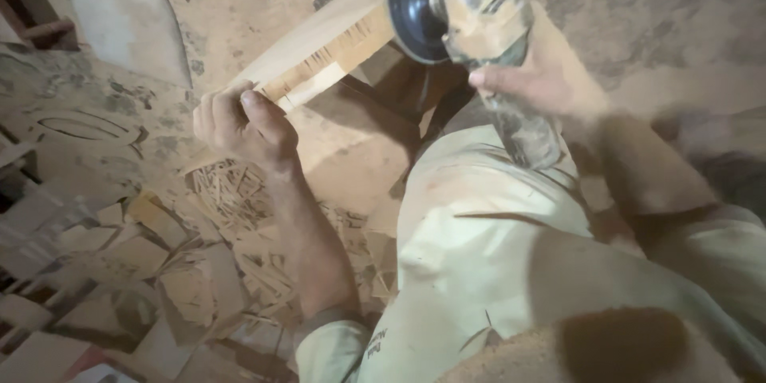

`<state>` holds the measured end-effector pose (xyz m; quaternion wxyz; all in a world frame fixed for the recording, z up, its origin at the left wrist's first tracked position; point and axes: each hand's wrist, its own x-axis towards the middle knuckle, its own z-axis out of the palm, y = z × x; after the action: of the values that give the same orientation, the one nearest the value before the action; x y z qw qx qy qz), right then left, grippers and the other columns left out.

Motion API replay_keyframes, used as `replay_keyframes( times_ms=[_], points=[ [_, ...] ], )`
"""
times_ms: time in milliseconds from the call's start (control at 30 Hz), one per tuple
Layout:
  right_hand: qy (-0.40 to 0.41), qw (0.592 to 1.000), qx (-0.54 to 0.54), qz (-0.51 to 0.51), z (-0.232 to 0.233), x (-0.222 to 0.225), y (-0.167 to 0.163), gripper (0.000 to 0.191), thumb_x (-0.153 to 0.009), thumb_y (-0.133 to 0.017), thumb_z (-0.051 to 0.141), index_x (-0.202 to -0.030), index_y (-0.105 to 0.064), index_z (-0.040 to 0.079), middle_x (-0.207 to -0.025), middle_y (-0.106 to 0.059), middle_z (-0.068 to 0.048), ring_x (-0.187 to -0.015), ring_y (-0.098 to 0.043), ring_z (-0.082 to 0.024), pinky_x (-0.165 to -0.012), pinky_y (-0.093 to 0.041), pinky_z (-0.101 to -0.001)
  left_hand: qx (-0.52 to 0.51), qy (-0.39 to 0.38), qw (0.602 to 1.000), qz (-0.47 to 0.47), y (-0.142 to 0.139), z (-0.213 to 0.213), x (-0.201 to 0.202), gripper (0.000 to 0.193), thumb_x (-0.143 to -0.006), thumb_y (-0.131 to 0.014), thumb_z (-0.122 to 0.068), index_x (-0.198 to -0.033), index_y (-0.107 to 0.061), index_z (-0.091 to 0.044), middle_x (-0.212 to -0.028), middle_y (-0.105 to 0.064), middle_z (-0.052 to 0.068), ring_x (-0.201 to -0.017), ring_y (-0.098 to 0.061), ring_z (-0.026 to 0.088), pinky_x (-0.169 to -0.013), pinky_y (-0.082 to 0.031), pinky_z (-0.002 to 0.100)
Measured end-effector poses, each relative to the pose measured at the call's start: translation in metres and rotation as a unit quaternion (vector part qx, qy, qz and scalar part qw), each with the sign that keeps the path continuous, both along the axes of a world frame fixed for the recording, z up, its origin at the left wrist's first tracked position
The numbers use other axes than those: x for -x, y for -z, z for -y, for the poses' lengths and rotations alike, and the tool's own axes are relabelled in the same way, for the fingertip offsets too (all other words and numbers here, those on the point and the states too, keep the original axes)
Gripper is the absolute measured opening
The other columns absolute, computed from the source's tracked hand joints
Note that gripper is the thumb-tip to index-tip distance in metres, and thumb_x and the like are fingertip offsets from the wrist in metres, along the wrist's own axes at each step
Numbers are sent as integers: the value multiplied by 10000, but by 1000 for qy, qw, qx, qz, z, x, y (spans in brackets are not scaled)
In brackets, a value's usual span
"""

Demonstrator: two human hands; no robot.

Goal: The person sands shaped wooden workpieces, including a long board and curved guitar-body-like panels, using a handheld angle grinder with a sanding disc. They hold each piece against their body or a stand, rotate it to reach different edges, and grind the surfaces and edges, moving between several pieces.

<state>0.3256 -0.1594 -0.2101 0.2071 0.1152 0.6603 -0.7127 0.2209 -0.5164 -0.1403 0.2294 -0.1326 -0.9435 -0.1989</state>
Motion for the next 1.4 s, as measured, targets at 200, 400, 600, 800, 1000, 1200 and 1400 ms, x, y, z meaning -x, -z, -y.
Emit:
replay_keyframes(
  times_ms=[200,400,600,800,1000,1200,1400],
  points=[
    [45,975,211,45,-1,-1,56,601,-964,-742,205,-1450,-503,-55,-1229,-646,-95,-1140,-629,-182,-1017,-545,-345,-8,-11,1000,-5,6,3,4,242,-919,-550,-224,-771,-636,-54,-696,-550,84,-660,-509,273,-705,-363,427],
    [120,938,304,115,2,-14,63,633,-928,-741,175,-1470,-449,28,-1167,-646,-96,-982,-665,-186,-826,-599,-354,-43,6,999,28,-5,-2,-1,200,-953,-585,-216,-867,-666,-54,-824,-634,82,-784,-583,269,-781,-441,401],
    [37,958,284,28,4,-4,20,639,-928,-752,166,-1472,-449,24,-1218,-639,-80,-1030,-655,-161,-878,-581,-322,-9,-17,999,-48,5,1,4,148,-887,-603,-212,-803,-665,-107,-816,-643,47,-826,-590,260,-812,-460,402],
    [-72,990,106,-59,17,2,-30,630,-874,-809,221,-1387,-529,-14,-1184,-661,-94,-1074,-632,-142,-1046,-540,-302,-21,-28,998,-46,7,6,-2,167,-854,-633,-257,-785,-671,-110,-809,-639,61,-844,-582,269,-840,-431,407],
    [-114,967,-192,-126,29,-4,-57,951,-753,-907,324,-1463,-415,-71,-1326,-612,-184,-1251,-612,-289,-1085,-477,-404,-9,-33,999,-26,6,8,-5,171,-844,-661,-267,-791,-678,-105,-776,-589,70,-821,-529,282,-844,-391,413],
    [-71,993,-89,-37,28,-1,-59,891,-812,-892,285,-1451,-383,-71,-1337,-611,-153,-1271,-599,-233,-1118,-481,-382,-12,-34,999,-17,8,9,-4,129,-783,-655,-237,-746,-636,-116,-740,-562,52,-791,-512,258,-832,-382,409],
    [-50,994,87,-33,21,4,-45,727,-885,-824,199,-1435,-439,-79,-1292,-615,-101,-1199,-589,-155,-1092,-500,-312,-26,-16,999,-37,11,11,-3,138,-831,-646,-242,-792,-655,-110,-744,-533,55,-778,-500,249,-792,-383,396]
  ],
)
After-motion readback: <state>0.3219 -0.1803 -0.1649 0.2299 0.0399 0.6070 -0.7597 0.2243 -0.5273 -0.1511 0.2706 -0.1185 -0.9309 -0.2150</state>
